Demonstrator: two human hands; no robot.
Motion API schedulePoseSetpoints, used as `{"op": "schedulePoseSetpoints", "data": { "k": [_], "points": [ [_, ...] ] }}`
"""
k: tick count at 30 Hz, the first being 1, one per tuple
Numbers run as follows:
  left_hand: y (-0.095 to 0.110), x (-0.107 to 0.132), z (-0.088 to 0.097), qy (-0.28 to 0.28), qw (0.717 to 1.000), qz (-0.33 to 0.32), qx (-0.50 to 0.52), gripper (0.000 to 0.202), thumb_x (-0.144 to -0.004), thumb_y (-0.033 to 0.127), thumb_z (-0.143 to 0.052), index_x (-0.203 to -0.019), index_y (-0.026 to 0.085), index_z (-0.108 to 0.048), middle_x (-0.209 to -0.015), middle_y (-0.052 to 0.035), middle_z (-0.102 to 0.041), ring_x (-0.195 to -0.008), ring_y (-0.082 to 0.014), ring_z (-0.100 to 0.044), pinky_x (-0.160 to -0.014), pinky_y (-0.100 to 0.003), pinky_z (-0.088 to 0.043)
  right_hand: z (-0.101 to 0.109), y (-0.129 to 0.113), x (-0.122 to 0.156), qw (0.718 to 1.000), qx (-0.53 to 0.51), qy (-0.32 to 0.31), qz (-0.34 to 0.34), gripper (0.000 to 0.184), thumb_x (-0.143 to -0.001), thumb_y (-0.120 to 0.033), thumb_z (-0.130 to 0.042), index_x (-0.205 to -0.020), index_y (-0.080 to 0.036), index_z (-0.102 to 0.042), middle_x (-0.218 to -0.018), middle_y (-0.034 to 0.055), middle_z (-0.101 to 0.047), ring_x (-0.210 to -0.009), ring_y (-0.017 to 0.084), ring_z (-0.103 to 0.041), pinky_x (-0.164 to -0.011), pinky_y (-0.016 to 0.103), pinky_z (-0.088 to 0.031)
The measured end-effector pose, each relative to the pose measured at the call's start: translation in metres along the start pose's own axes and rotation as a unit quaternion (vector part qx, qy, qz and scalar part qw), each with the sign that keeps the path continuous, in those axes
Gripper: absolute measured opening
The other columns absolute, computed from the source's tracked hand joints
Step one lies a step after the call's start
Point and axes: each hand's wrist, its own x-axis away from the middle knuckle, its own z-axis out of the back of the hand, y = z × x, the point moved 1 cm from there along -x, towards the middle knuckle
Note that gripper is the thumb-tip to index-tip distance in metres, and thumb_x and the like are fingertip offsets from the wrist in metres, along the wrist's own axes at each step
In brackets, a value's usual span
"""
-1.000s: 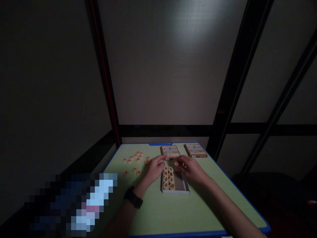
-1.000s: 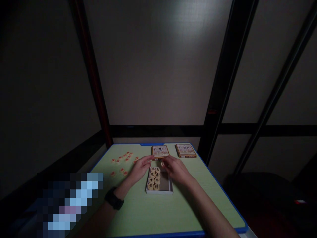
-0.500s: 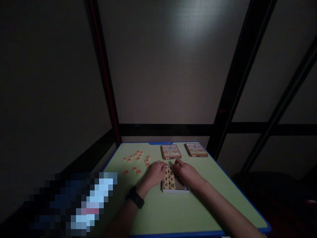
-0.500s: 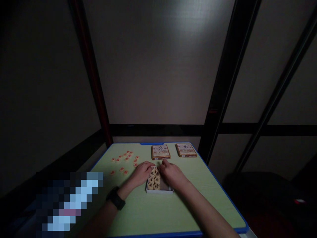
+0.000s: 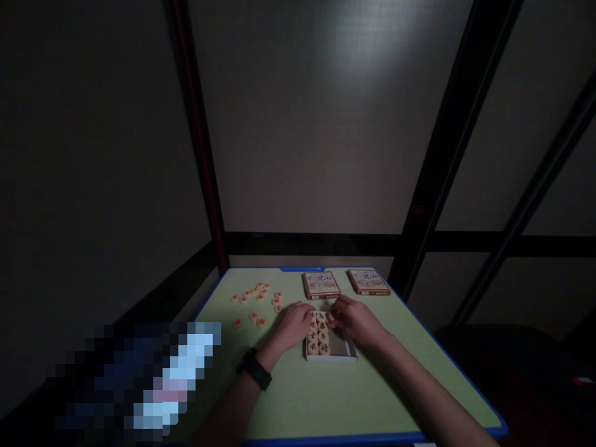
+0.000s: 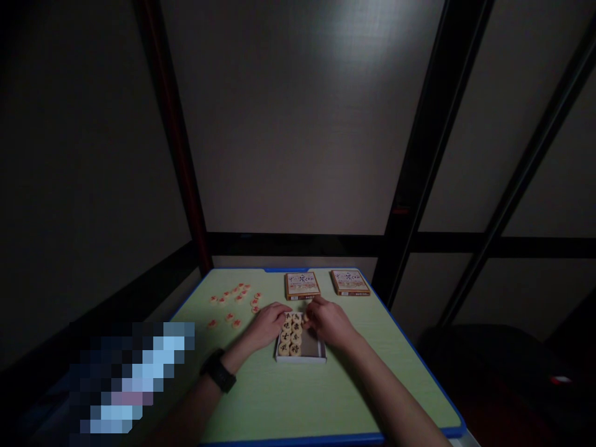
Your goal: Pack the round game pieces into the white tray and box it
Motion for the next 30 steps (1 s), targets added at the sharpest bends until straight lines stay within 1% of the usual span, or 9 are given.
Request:
{"op": "schedulePoseSetpoints", "data": {
  "k": [2, 5, 8, 11, 15, 20, 25, 28, 30],
  "points": [
    [0.0, 0.0, 0.0, -0.001, 1.0, -0.004, -0.004, 0.037, -0.089, 0.01, -0.043, -0.108, 0.016, -0.074, -0.113, -0.008, -0.074, -0.108, -0.0185, -0.065, -0.1, -0.026, -0.047, -0.001, -0.003, 0.0, 0.999, 0.031, -0.023, -0.005, 0.009, -0.082, -0.021, -0.07, -0.09, -0.017, -0.07, -0.095, 0.0075, -0.066, -0.081, 0.02, -0.062, -0.069, 0.027, -0.04],
    [-0.002, -0.001, -0.002, 0.001, 1.0, -0.002, -0.01, 0.036, -0.089, 0.012, -0.043, -0.107, 0.017, -0.074, -0.112, -0.0073, -0.074, -0.107, -0.0184, -0.065, -0.099, -0.026, -0.047, 0.0, -0.005, 0.0, 0.999, 0.036, -0.037, -0.012, 0.014, -0.081, -0.021, -0.07, -0.094, -0.017, -0.07, -0.091, 0.0068, -0.068, -0.081, 0.02, -0.062, -0.068, 0.027, -0.038],
    [-0.005, -0.001, -0.004, 0.003, 1.0, -0.003, -0.01, 0.036, -0.089, 0.012, -0.043, -0.108, 0.017, -0.074, -0.112, -0.0074, -0.074, -0.107, -0.0187, -0.065, -0.098, -0.027, -0.047, 0.003, -0.007, 0.001, 0.999, 0.027, -0.037, -0.011, 0.024, -0.075, -0.017, -0.069, -0.098, -0.018, -0.07, -0.086, 0.0052, -0.069, -0.082, 0.02, -0.061, -0.069, 0.026, -0.037],
    [-0.007, -0.002, -0.005, 0.003, 1.0, -0.009, -0.012, 0.037, -0.089, 0.012, -0.043, -0.109, 0.017, -0.073, -0.113, -0.0078, -0.073, -0.108, -0.0192, -0.065, -0.099, -0.027, -0.047, 0.004, -0.009, 0.001, 0.998, 0.04, -0.044, -0.007, 0.026, -0.071, -0.011, -0.064, -0.095, -0.019, -0.07, -0.082, 0.005, -0.069, -0.081, 0.02, -0.059, -0.068, 0.026, -0.036],
    [-0.006, -0.002, -0.005, 0.004, 1.0, -0.007, -0.005, 0.037, -0.089, 0.01, -0.042, -0.109, 0.016, -0.073, -0.113, -0.0085, -0.073, -0.109, -0.019, -0.065, -0.1, -0.027, -0.046, 0.0, -0.009, 0.0, 0.998, 0.048, -0.042, -0.007, 0.027, -0.074, -0.011, -0.058, -0.096, -0.019, -0.071, -0.085, 0.0071, -0.069, -0.08, 0.02, -0.06, -0.068, 0.026, -0.036],
    [-0.003, 0.0, -0.002, 0.003, 1.0, -0.006, 0.003, 0.036, -0.089, 0.011, -0.043, -0.108, 0.016, -0.074, -0.112, -0.0087, -0.073, -0.108, -0.019, -0.065, -0.1, -0.027, -0.047, -0.003, -0.007, 0.001, 0.998, 0.051, -0.037, -0.018, 0.025, -0.077, -0.014, -0.059, -0.099, -0.018, -0.071, -0.087, 0.0083, -0.07, -0.08, 0.02, -0.061, -0.068, 0.026, -0.037],
    [-0.002, 0.0, -0.001, 0.009, 1.0, 0.003, 0.006, 0.037, -0.089, 0.012, -0.043, -0.111, 0.016, -0.073, -0.115, -0.0087, -0.073, -0.11, -0.0187, -0.064, -0.102, -0.027, -0.046, 0.0, -0.008, 0.002, 0.999, 0.027, -0.034, -0.02, 0.032, -0.077, -0.013, -0.059, -0.106, -0.017, -0.071, -0.088, 0.0092, -0.07, -0.082, 0.021, -0.061, -0.072, 0.027, -0.041],
    [-0.001, -0.002, 0.003, 0.02, 1.0, -0.003, 0.004, 0.037, -0.09, 0.012, -0.042, -0.111, 0.017, -0.073, -0.115, -0.0078, -0.073, -0.109, -0.0185, -0.065, -0.101, -0.028, -0.047, 0.005, -0.009, 0.002, 1.0, -0.008, -0.026, -0.008, 0.041, -0.07, -0.008, -0.06, -0.11, -0.016, -0.071, -0.091, 0.0085, -0.07, -0.087, 0.022, -0.061, -0.076, 0.027, -0.043],
    [-0.002, -0.002, 0.013, 0.036, 0.999, -0.006, -0.006, 0.037, -0.091, 0.012, -0.042, -0.111, 0.017, -0.072, -0.115, -0.0078, -0.072, -0.11, -0.0185, -0.064, -0.101, -0.029, -0.047, 0.008, -0.008, 0.002, 0.999, -0.028, -0.023, 0.003, 0.047, -0.065, -0.005, -0.061, -0.11, -0.016, -0.07, -0.089, 0.0069, -0.07, -0.088, 0.022, -0.061, -0.078, 0.028, -0.044]
  ]
}}
